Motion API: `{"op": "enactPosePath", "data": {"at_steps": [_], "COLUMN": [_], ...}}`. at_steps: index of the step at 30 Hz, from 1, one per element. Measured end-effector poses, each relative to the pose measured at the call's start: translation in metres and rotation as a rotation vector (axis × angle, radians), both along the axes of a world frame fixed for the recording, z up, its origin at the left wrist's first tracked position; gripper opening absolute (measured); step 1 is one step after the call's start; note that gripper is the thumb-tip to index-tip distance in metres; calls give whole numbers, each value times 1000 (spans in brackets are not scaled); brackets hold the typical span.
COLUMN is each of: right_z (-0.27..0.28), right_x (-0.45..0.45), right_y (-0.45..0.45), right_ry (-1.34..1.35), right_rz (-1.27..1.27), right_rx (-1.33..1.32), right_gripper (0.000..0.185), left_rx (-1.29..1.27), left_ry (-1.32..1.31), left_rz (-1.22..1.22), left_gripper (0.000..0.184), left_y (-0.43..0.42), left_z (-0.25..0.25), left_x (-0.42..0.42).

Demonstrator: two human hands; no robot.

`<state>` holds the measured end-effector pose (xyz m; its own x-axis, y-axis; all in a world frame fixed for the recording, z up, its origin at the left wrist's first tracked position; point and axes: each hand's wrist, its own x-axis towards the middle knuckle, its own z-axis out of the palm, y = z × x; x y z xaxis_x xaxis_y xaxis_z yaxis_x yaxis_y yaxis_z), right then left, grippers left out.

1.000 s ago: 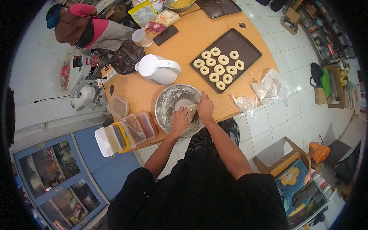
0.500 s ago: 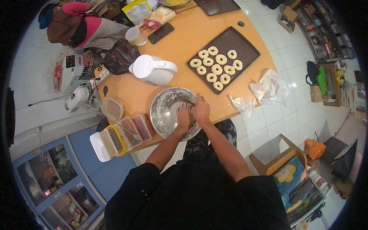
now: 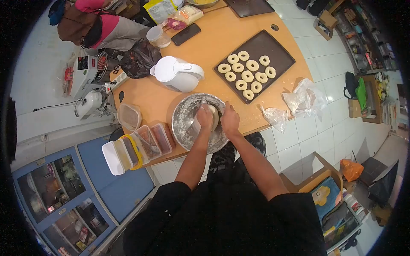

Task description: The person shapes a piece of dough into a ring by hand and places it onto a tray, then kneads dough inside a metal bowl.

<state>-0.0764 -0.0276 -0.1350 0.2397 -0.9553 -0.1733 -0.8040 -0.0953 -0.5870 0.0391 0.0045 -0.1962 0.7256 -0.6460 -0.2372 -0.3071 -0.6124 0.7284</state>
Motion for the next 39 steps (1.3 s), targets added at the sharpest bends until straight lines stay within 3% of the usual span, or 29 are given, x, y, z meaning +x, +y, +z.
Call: {"op": "enactPosePath", "data": {"at_steps": [3, 6, 9, 12, 15, 21, 24, 26, 28, 35, 39], "right_z": [-2, -4, -4, -6, -6, 0, 0, 0, -1, -2, -4], "right_x": [-1, -2, -1, 0, 2, 3, 4, 5, 6, -3, -6], "right_y": [0, 0, 1, 0, -2, -3, -1, -1, -3, 0, 2], "right_ry": [1, 10, -23, -51, -39, -38, -20, -6, -3, -38, -73], "right_rz": [-19, -24, -69, -67, -62, -29, -28, -35, -31, -28, -52], "right_rx": [-6, 9, -15, -13, -6, 7, -10, -14, -19, -5, 4], "right_gripper": [26, 27, 26, 25, 22, 19, 19, 19, 18, 19, 21], "left_rx": [83, -54, -38, 257, 478, 463, 631, 607, 448, 5, 74], "left_ry": [-20, 65, -302, -125, -140, -376, -336, -303, -365, -583, -488], "left_rz": [-339, -410, -660, -762, -771, -338, -14, 98, 109, -204, -135], "left_gripper": [44, 46, 45, 43, 47, 49, 47, 45, 45, 32, 34], "left_y": [20, 47, 77, 87, 88, 65, 51, 42, 38, 36, 22], "left_z": [18, 33, 62, 113, 115, 86, 42, 31, 25, -18, -14], "left_x": [-10, -14, -11, 1, 9, -14, -11, -14, -23, 9, 22]}}
